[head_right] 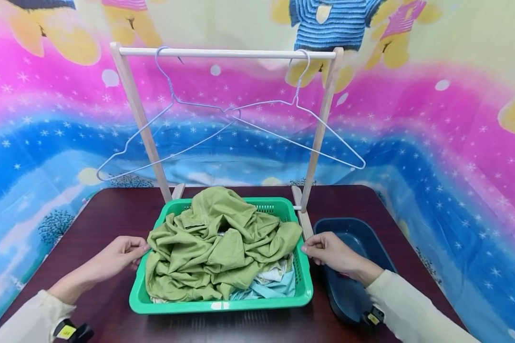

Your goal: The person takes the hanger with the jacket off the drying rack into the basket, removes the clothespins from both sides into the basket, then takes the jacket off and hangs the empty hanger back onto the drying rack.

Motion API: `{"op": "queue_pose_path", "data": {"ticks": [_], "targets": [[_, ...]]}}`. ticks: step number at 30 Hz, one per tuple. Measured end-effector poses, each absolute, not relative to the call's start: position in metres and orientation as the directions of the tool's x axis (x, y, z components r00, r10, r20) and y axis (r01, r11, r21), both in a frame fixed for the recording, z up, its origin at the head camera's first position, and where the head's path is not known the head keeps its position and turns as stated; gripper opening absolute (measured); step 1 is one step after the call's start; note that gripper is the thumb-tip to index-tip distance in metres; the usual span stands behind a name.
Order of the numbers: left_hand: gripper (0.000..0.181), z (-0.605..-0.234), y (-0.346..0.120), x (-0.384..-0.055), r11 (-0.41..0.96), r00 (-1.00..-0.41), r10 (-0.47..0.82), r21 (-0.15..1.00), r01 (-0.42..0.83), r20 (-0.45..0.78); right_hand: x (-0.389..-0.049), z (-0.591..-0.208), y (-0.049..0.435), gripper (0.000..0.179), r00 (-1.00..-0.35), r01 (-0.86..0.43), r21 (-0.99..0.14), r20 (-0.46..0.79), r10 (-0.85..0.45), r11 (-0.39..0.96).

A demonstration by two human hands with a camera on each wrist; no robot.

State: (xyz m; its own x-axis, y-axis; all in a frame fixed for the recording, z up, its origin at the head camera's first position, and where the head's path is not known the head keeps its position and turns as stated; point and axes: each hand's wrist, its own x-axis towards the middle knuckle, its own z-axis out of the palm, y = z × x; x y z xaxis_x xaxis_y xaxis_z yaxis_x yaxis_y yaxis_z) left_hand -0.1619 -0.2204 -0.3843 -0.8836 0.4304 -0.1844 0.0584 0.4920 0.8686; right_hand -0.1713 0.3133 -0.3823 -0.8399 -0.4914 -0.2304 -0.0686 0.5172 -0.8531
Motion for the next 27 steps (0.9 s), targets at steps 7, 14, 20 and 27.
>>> {"op": "queue_pose_path", "data": {"ticks": [7, 14, 20, 27], "targets": [[0.039, -0.384, -0.218, -0.168, 0.514, -0.89, 0.408, 0.857, 0.039, -0.205, -0.178, -0.382, 0.314, 0.031, -0.849, -0.049, -0.849, -0.241, -0.469, 0.525], [0.036, -0.386, -0.219, -0.172, 0.51, -0.896, 0.401, 0.859, 0.043, -0.193, -0.182, -0.379, 0.313, 0.029, -0.847, -0.056, -0.847, -0.24, -0.474, 0.529], [0.031, -0.386, -0.221, -0.172, 0.51, -0.897, 0.406, 0.858, 0.066, -0.173, -0.182, -0.372, 0.318, 0.029, -0.863, -0.112, -0.821, -0.199, -0.465, 0.56], [0.029, -0.388, -0.227, -0.17, 0.494, -0.91, 0.389, 0.866, 0.075, -0.143, -0.178, -0.366, 0.358, 0.028, -0.956, -0.258, -0.609, 0.048, -0.29, 0.75]]}}
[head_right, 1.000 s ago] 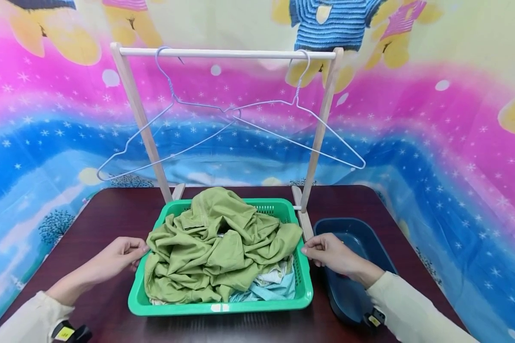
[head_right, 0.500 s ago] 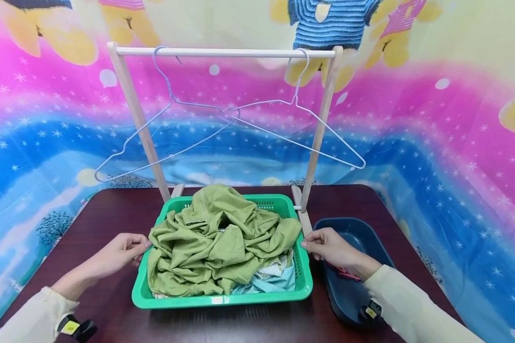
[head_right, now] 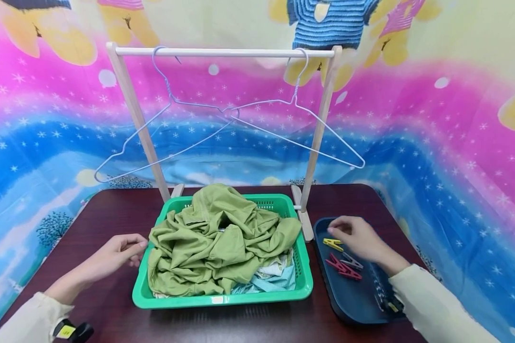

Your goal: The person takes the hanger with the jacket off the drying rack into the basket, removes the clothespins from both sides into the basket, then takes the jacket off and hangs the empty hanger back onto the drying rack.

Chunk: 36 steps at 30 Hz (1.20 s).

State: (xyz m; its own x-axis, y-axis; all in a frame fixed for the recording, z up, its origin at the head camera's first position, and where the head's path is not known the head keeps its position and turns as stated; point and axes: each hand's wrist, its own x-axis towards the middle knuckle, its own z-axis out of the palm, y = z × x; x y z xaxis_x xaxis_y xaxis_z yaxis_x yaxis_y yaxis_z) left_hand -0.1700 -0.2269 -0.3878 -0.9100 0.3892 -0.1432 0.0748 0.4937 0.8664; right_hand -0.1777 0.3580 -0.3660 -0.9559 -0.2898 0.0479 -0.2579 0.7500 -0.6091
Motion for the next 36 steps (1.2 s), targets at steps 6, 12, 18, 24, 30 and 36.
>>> {"op": "queue_pose_path", "data": {"ticks": [6, 12, 18, 24, 30, 36], "targets": [[0.029, -0.389, -0.231, -0.17, 0.482, -0.915, 0.372, 0.875, 0.045, -0.158, -0.178, -0.376, 0.41, 0.051, -0.99, -0.136, -0.406, 0.034, -0.133, 0.904], [0.03, -0.388, -0.23, -0.169, 0.489, -0.914, 0.372, 0.871, 0.048, -0.158, -0.177, -0.381, 0.439, 0.057, -0.988, -0.081, -0.332, -0.098, -0.12, 0.94], [0.029, -0.385, -0.23, -0.168, 0.487, -0.916, 0.372, 0.872, 0.058, -0.147, -0.176, -0.381, 0.446, 0.048, -0.978, -0.117, -0.348, -0.123, -0.169, 0.93], [0.03, -0.384, -0.23, -0.168, 0.487, -0.918, 0.367, 0.872, 0.05, -0.152, -0.17, -0.38, 0.445, 0.052, -0.956, -0.079, -0.483, -0.211, -0.203, 0.872], [0.029, -0.384, -0.231, -0.169, 0.487, -0.92, 0.363, 0.872, 0.052, -0.148, -0.166, -0.38, 0.44, 0.052, -0.942, -0.088, -0.543, -0.226, -0.247, 0.835], [0.03, -0.384, -0.232, -0.167, 0.478, -0.927, 0.341, 0.878, 0.028, -0.156, -0.168, -0.378, 0.437, 0.053, -0.953, -0.082, -0.501, -0.213, -0.215, 0.862]]}}
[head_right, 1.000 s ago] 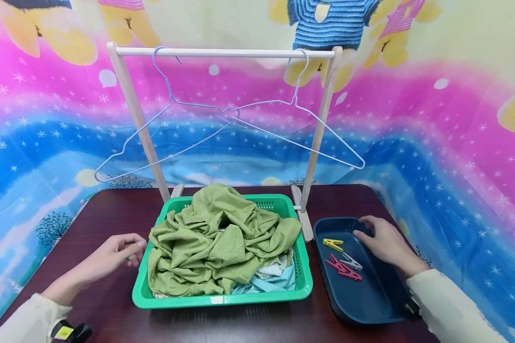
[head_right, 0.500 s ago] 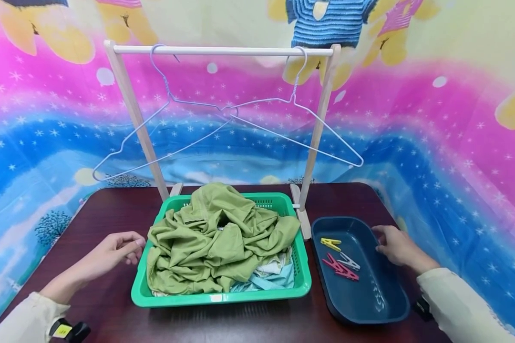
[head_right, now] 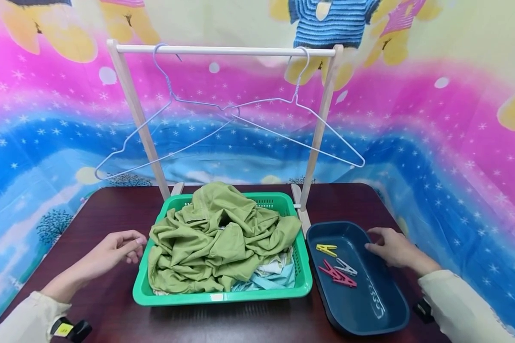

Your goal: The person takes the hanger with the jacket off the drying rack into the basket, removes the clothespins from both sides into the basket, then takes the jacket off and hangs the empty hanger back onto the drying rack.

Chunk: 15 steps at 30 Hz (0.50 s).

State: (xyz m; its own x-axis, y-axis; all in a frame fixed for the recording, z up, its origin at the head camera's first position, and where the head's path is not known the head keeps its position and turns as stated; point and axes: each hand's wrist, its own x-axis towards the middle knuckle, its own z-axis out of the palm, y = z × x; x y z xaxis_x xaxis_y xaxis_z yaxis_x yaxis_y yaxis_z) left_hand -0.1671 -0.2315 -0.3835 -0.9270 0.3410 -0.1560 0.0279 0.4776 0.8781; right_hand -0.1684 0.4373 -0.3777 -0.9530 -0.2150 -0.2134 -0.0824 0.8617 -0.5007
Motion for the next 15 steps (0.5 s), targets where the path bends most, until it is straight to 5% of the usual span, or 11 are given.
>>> {"op": "queue_pose_path", "data": {"ticks": [7, 15], "targets": [[0.029, -0.374, -0.236, -0.167, 0.477, -0.946, 0.307, 0.877, 0.059, -0.104, -0.172, -0.362, 0.425, 0.047, -0.989, -0.137, -0.405, 0.001, -0.149, 0.904], [0.027, -0.353, -0.238, -0.167, 0.515, -0.966, 0.254, 0.839, 0.175, 0.045, -0.167, -0.33, 0.37, 0.042, -0.981, -0.185, -0.437, 0.129, -0.142, 0.881]]}}
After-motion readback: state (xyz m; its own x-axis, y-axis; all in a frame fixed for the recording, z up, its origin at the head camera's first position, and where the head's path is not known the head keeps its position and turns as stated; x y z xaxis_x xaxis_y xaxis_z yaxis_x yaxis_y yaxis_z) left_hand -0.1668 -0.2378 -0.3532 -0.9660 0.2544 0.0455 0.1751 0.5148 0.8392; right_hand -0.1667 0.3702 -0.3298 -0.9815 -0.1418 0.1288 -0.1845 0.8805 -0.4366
